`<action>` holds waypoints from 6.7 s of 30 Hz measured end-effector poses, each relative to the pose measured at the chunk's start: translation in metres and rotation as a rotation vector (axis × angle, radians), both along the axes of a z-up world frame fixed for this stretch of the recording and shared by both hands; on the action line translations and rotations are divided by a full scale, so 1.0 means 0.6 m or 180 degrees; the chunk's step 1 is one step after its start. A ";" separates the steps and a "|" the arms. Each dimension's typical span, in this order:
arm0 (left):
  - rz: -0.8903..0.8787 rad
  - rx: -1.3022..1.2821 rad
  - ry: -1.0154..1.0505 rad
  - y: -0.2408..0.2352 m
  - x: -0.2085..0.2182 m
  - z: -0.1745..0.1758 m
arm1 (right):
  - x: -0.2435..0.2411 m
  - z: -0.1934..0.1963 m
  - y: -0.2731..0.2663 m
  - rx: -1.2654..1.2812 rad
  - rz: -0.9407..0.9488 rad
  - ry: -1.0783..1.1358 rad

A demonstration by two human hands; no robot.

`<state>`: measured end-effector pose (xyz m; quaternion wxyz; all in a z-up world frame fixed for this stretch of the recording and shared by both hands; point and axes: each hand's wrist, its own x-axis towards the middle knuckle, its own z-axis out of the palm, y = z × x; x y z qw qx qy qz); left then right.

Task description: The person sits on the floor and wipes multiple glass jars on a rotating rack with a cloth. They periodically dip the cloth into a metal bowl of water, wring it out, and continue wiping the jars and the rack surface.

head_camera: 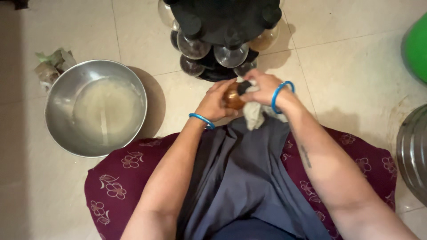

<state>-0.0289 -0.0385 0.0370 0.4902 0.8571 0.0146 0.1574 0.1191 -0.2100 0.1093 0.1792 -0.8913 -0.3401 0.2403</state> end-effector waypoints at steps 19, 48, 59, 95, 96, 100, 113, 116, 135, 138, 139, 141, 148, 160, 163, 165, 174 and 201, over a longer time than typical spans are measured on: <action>0.0539 -0.0450 -0.0109 0.032 0.008 -0.035 | 0.058 -0.205 0.063 0.2892 -0.1894 0.5105; 0.1510 0.1854 0.1435 -0.038 0.042 -0.042 | -0.009 -0.201 0.090 0.3176 -0.2546 0.3460; 0.1755 0.2284 0.1431 -0.015 0.026 -0.037 | -0.011 -0.129 0.070 0.2349 -0.2189 0.3443; 0.2137 0.1013 0.0400 0.005 0.042 0.051 | -0.017 -0.038 0.073 -0.0468 -0.0601 -0.0851; 0.2115 0.1019 0.0346 0.008 0.044 0.048 | -0.016 -0.038 0.075 -0.0476 -0.0561 -0.0899; 0.1971 0.1009 0.0386 0.021 0.049 0.035 | -0.015 -0.039 0.082 -0.0380 -0.0489 -0.1037; 0.1298 0.1003 0.0161 0.037 0.020 0.035 | -0.038 0.015 0.087 -0.0388 -0.0464 -0.1005; 0.1398 0.0873 0.0321 0.024 0.020 0.045 | -0.034 0.030 0.079 -0.1026 -0.0316 -0.1066; 0.1476 0.0999 0.0652 0.041 -0.035 0.117 | 0.041 0.078 -0.073 -0.0313 -0.0645 -0.0882; 0.1436 0.0965 0.0648 0.058 -0.046 0.137 | 0.050 0.083 -0.086 0.0957 -0.0851 -0.0357; 0.1444 0.0943 0.0689 0.064 -0.051 0.144 | 0.046 0.084 -0.083 0.1482 -0.0964 0.0143; 0.1441 0.0903 0.0778 0.067 -0.061 0.158 | 0.033 0.096 -0.075 0.2539 -0.1166 0.1477; 0.1355 -0.0540 0.1104 0.059 -0.070 0.203 | -0.051 0.194 -0.036 0.4952 -0.0479 0.3490; 0.1135 0.0034 0.0774 0.043 -0.069 0.235 | -0.223 0.083 0.060 0.2206 -0.0077 -0.1801; 0.0862 0.0327 0.0781 0.019 -0.068 0.244 | -0.156 0.034 0.049 0.1934 -0.0431 -0.1475; 0.0572 0.0551 0.0442 0.010 -0.070 0.255 | -0.103 0.015 0.037 0.2058 -0.0500 -0.1239; 0.0162 0.0192 -0.0190 0.006 -0.070 0.252 | -0.088 0.035 0.032 0.2875 -0.0923 -0.0125; 0.0060 0.0595 -0.1370 -0.008 -0.104 0.311 | -0.172 0.102 0.029 0.4023 -0.0274 0.3301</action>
